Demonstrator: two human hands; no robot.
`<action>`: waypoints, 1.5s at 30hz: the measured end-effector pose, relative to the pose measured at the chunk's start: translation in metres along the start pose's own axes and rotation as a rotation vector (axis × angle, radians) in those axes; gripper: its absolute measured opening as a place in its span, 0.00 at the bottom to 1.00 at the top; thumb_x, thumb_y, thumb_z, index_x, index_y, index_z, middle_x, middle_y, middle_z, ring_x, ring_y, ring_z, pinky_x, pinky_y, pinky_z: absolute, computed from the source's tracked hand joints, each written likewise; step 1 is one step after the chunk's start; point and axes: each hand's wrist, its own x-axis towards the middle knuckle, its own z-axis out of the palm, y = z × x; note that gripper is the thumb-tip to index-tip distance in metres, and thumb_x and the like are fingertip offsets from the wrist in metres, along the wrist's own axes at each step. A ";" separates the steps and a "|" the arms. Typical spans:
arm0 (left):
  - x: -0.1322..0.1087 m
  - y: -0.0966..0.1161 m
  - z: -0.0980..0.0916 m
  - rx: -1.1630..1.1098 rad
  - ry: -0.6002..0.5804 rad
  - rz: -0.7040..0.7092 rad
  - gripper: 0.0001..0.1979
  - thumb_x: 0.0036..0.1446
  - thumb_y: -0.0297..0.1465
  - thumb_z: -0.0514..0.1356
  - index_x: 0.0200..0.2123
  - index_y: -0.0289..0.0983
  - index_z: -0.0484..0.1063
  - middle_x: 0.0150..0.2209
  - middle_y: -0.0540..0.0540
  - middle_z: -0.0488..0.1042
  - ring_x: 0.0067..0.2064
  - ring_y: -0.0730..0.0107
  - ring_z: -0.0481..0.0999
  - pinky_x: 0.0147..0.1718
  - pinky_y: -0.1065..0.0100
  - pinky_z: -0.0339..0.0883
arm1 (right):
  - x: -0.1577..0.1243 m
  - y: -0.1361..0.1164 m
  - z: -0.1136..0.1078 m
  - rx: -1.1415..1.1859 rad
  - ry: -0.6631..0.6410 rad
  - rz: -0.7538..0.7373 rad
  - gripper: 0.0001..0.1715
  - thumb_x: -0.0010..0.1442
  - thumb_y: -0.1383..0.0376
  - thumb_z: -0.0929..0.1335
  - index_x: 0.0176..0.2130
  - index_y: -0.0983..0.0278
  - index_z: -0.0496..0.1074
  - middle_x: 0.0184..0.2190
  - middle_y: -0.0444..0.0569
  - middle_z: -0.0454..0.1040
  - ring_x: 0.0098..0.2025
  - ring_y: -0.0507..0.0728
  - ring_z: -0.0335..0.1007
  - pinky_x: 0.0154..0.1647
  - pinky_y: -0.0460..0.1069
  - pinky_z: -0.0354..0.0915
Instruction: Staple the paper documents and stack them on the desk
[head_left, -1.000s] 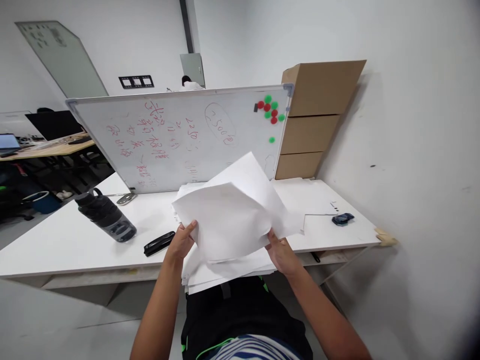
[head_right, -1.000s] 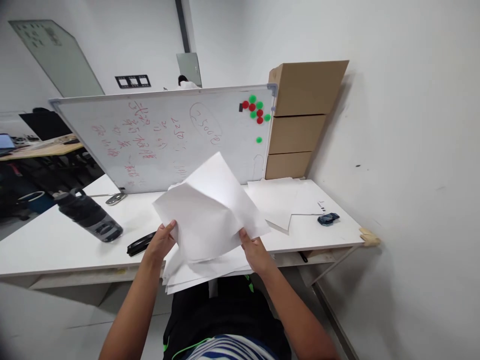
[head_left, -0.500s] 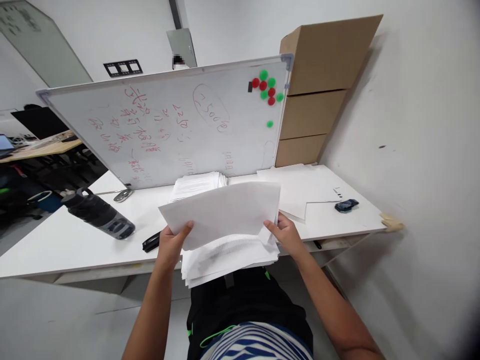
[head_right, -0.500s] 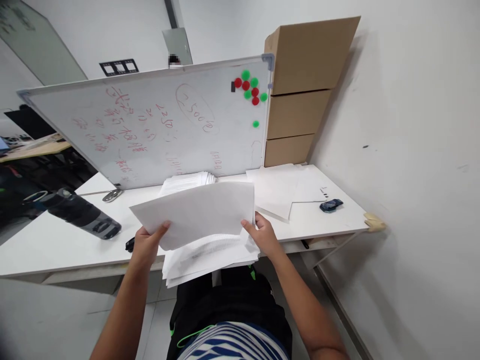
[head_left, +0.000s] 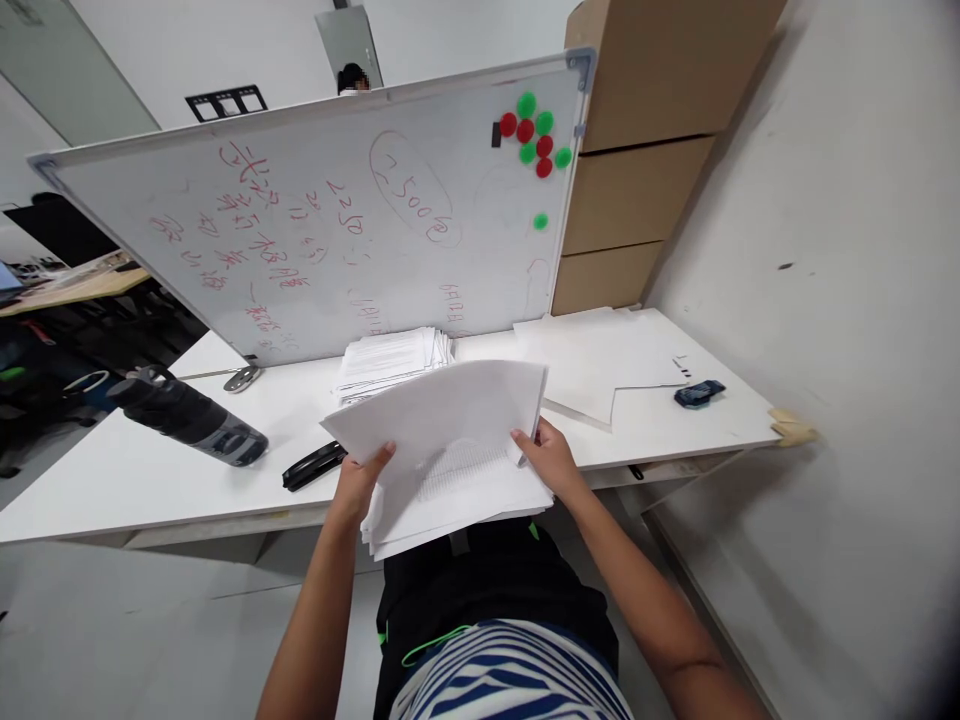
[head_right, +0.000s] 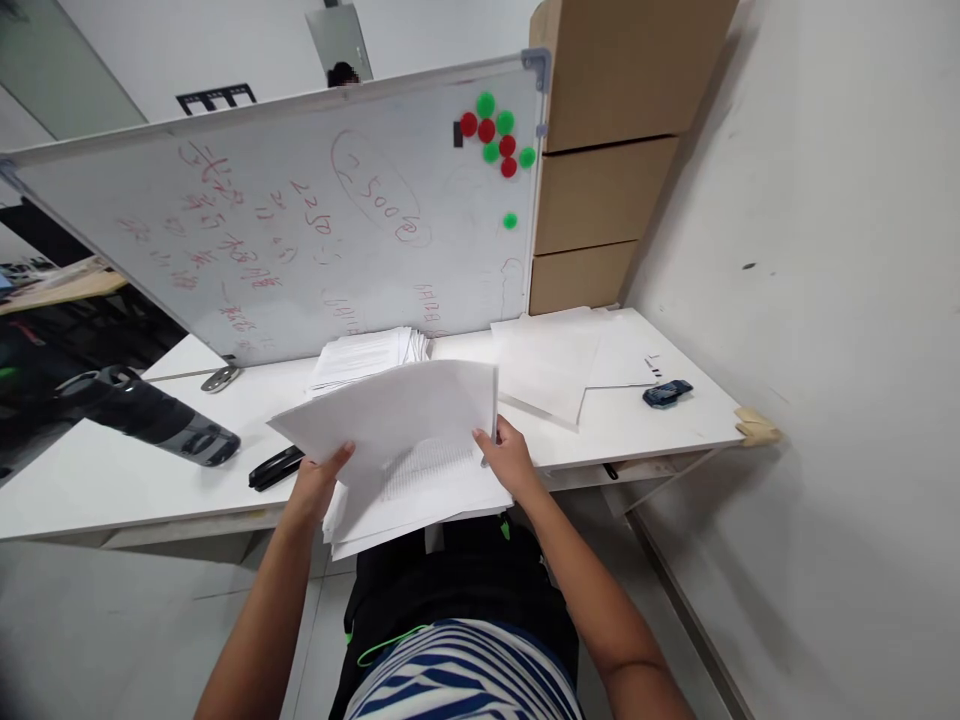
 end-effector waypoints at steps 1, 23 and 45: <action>0.000 0.001 0.000 0.014 0.009 0.002 0.29 0.39 0.41 0.75 0.45 0.32 0.78 0.46 0.37 0.80 0.50 0.51 0.78 0.52 0.53 0.71 | 0.000 -0.001 0.000 -0.014 0.007 -0.005 0.21 0.59 0.53 0.69 0.47 0.62 0.77 0.42 0.52 0.81 0.45 0.64 0.77 0.47 0.58 0.71; -0.029 0.026 -0.015 0.257 -0.073 -0.187 0.23 0.43 0.41 0.74 0.41 0.34 0.79 0.41 0.36 0.82 0.38 0.50 0.82 0.35 0.59 0.76 | -0.025 -0.015 -0.025 -0.056 -0.109 -0.022 0.25 0.64 0.48 0.66 0.52 0.60 0.76 0.47 0.51 0.81 0.51 0.65 0.76 0.52 0.56 0.69; 0.030 -0.024 -0.122 1.201 0.347 0.445 0.28 0.56 0.45 0.62 0.56 0.36 0.71 0.53 0.31 0.72 0.57 0.40 0.67 0.54 0.46 0.60 | -0.055 0.014 -0.039 0.055 0.019 0.237 0.34 0.57 0.42 0.69 0.52 0.62 0.78 0.32 0.51 0.83 0.36 0.67 0.79 0.36 0.58 0.73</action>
